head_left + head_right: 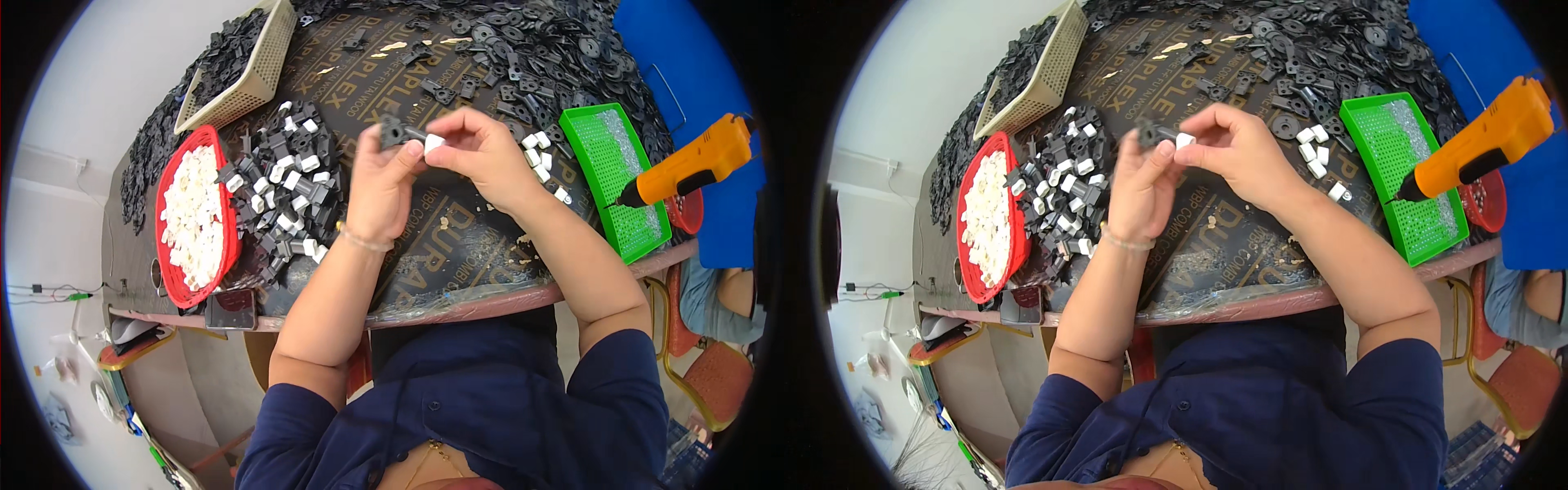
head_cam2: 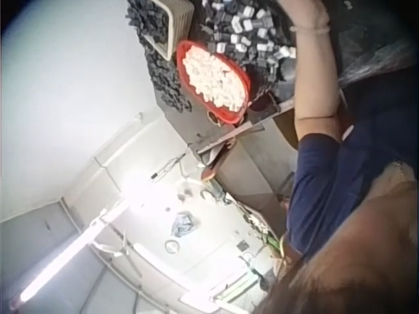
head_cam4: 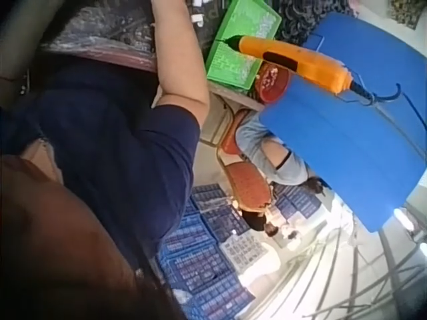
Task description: Assembling small black plastic components by inserting white inserts at a workbench.
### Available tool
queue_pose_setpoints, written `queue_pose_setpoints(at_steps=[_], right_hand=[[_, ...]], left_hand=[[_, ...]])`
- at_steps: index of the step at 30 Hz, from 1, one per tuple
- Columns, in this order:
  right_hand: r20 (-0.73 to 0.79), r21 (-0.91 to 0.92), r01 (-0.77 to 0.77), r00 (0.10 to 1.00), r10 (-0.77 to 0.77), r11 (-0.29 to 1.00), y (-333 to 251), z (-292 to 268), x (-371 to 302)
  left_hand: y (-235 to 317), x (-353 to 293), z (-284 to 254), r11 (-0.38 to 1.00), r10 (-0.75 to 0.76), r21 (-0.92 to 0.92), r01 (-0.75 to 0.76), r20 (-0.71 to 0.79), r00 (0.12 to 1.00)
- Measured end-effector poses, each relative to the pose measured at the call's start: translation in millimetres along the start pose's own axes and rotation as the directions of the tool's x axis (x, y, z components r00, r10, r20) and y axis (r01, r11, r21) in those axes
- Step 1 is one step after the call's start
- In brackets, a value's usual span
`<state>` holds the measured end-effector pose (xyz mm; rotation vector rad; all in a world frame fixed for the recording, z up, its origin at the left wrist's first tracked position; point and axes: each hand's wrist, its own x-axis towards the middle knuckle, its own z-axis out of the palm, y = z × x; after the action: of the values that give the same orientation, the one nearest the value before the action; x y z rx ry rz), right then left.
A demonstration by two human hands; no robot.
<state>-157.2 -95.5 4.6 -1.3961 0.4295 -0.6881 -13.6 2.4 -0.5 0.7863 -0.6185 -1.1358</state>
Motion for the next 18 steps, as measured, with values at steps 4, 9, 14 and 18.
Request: queue_pose_setpoints(at_steps=[4, 9, 14, 18], right_hand=[[0.149, -0.059, 0.195, 0.972, -0.184, 0.979, -5.5, -7.0, 5.8], [0.118, -0.298, 0.152, 0.985, -0.122, 0.942, -43.8, 20.7, 28.9], [0.234, -0.538, 0.335, 0.941, -0.245, 0.774, -52.5, 95.5, 69.7], [0.488, -0.563, 0.495, 0.845, -0.218, 0.662, -17.2, 162.3, 112.7]], left_hand=[[4.0, -4.8, 5.8, 0.934, -0.228, -0.223, 0.28, 0.232, 0.946], [3.7, -1.1, 6.9, 0.827, -0.304, -0.417, 0.378, 0.233, 0.924], [-8.3, 9.9, -12.7, 0.882, -0.247, -0.396, 0.255, 0.071, 0.966], [-21.7, 12.1, -50.4, 0.747, -0.301, -0.593, 0.3, 0.101, 0.948]])
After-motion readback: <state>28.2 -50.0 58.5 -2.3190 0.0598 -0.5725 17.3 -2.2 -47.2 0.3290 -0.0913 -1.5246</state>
